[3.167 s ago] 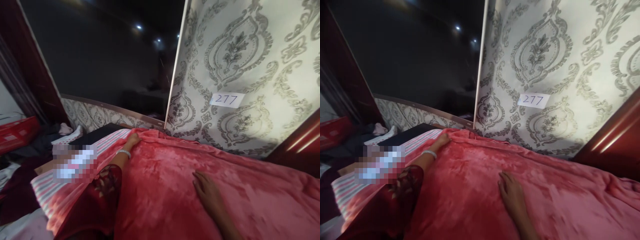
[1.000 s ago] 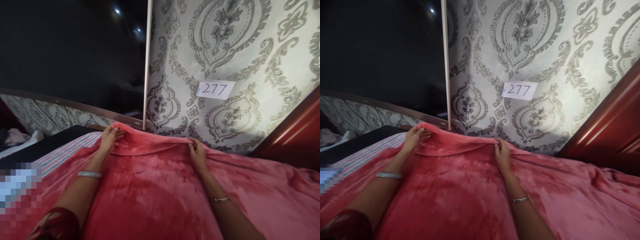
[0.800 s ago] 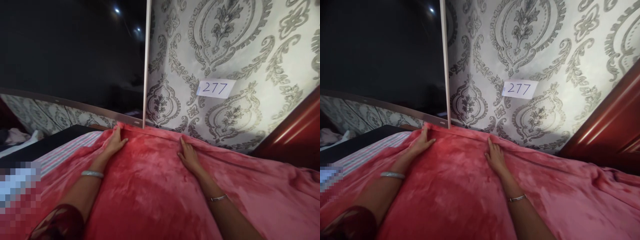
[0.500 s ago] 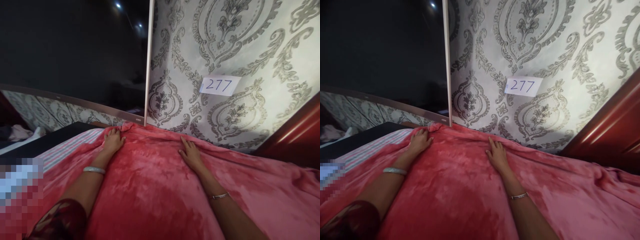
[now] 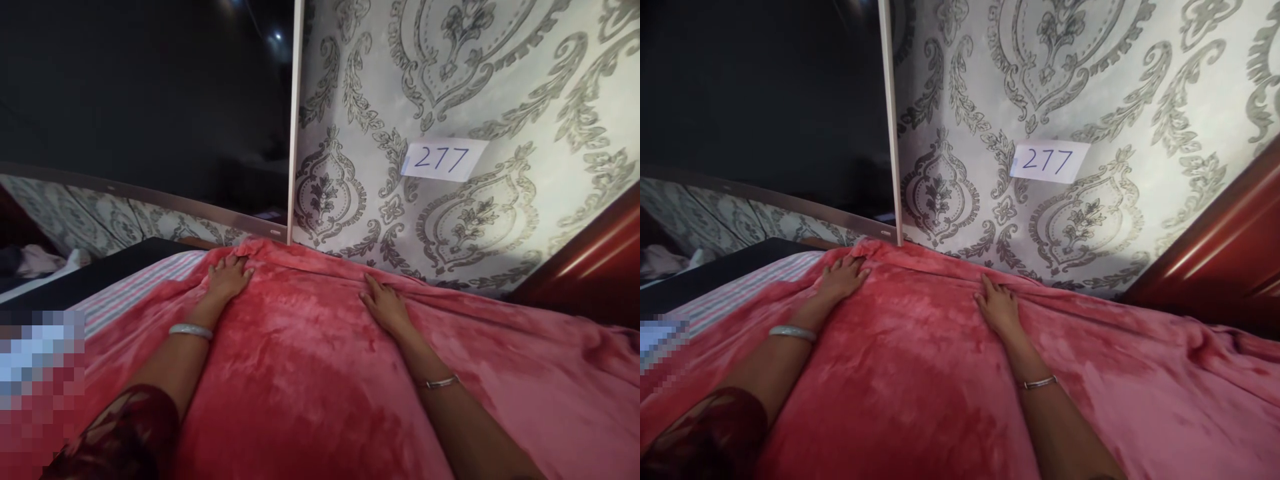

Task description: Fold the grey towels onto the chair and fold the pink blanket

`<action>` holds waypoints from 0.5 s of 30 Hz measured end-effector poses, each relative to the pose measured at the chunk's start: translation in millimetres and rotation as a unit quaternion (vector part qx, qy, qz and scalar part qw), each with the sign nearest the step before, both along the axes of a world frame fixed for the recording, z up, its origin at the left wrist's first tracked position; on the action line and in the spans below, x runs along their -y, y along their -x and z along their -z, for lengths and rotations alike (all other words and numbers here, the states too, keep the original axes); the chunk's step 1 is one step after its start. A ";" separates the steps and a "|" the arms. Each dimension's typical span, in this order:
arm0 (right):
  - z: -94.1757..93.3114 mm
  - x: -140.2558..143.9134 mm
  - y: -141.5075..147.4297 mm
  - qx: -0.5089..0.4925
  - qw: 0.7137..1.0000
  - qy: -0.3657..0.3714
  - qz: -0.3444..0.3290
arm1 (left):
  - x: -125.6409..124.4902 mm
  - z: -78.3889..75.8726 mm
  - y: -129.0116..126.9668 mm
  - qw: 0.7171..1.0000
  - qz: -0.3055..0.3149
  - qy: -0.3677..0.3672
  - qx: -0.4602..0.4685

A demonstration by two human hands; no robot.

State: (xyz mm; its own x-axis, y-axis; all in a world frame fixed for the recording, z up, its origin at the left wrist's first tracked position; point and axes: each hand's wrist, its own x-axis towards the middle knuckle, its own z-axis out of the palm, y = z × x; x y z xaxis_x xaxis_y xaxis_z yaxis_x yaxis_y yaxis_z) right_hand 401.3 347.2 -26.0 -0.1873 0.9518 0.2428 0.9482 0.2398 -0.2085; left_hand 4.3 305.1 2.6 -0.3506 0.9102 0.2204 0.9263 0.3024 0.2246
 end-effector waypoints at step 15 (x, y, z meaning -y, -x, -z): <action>-0.3 6.2 3.5 0.050 0.993 0.074 -0.077 | -10.4 9.3 -9.9 0.994 0.094 0.051 -0.023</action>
